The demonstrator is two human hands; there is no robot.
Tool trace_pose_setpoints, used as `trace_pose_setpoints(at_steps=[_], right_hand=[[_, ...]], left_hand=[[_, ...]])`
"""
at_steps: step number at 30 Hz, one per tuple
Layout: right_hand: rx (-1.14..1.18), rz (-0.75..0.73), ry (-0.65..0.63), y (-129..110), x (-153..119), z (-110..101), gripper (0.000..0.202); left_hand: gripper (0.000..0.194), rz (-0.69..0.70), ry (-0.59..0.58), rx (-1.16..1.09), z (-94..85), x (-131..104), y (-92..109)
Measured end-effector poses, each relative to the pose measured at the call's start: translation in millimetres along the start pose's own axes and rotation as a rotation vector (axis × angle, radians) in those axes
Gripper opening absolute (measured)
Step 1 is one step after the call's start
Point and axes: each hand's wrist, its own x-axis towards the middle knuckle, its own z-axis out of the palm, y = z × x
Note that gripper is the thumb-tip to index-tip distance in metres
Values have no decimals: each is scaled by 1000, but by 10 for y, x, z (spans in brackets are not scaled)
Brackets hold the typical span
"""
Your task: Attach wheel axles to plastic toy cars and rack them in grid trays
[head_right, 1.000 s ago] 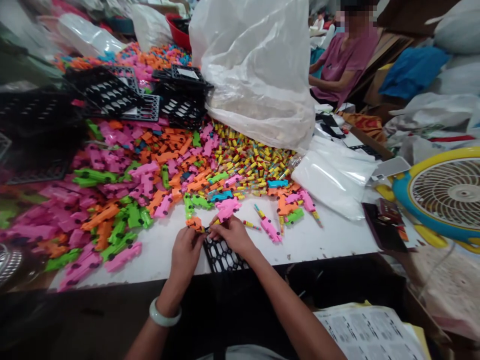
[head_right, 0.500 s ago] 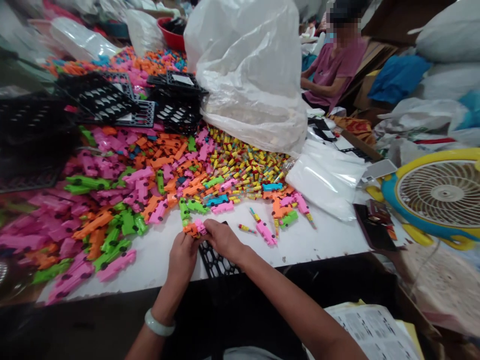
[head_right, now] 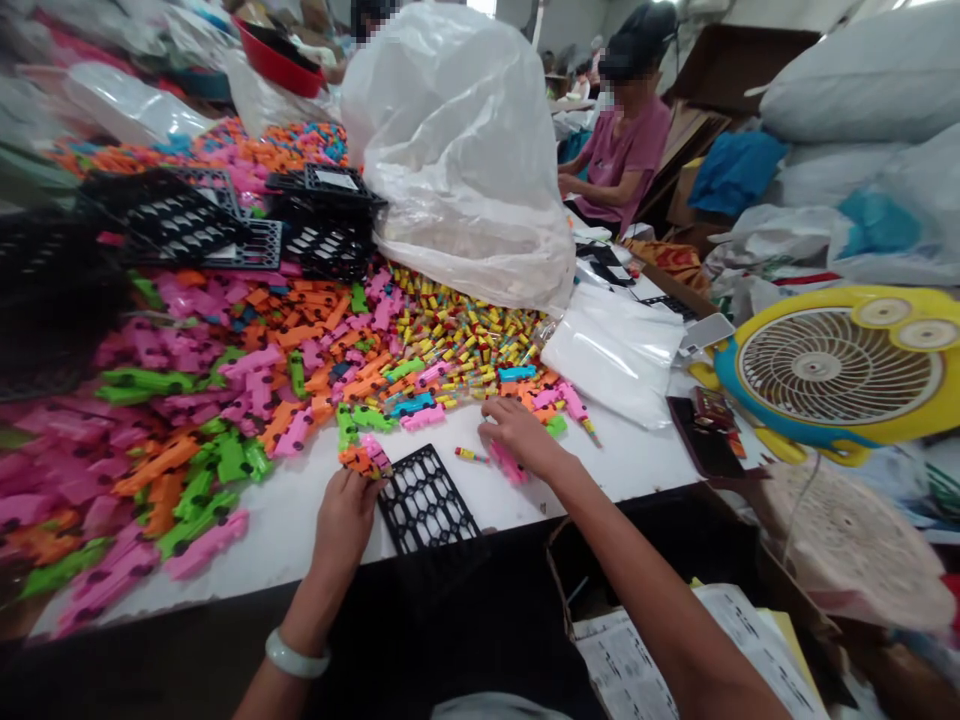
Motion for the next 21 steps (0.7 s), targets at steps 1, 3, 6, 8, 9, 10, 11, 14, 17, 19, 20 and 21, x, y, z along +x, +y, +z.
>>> trace_pose_setpoints(at_steps=[1, 3, 6, 8, 9, 10, 11, 14, 17, 19, 20, 21], right_hand=[[0, -7, -14, 43, -10, -22, 23], [25, 30, -9, 116, -30, -89, 23], [159, 141, 76, 153, -48, -185, 25], [304, 223, 150, 54, -24, -170, 23], [394, 265, 174, -48, 2, -126, 21], [497, 300, 186, -182, 38, -60, 18], [605, 336, 186, -340, 83, 24, 16], [943, 357, 154, -833, 254, 329, 14], [1201, 400, 135, -1122, 405, 583, 13], [1256, 415, 117, -1162, 460, 673, 11], [1253, 415, 102, -1153, 476, 691, 10], [1238, 415, 88, -1136, 485, 695, 9]], left_hand=[[11, 1, 0, -1, -2, 2, -1], [11, 2, 0, 0, -4, 3, -1], [11, 3, -1, 4, -6, -6, 2], [11, 4, -3, 10, -7, -11, 5], [11, 4, -5, 12, -9, -13, 6], [11, 5, -8, 15, -10, -14, 6], [11, 5, -11, 17, -11, -14, 5], [12, 5, -24, 23, -15, -15, -1], [12, 6, -36, 26, -19, -18, -1], [12, 4, -39, 29, -25, -21, 4], [12, 2, -39, 30, -28, -23, 8], [12, 2, -37, 32, -32, -24, 12]])
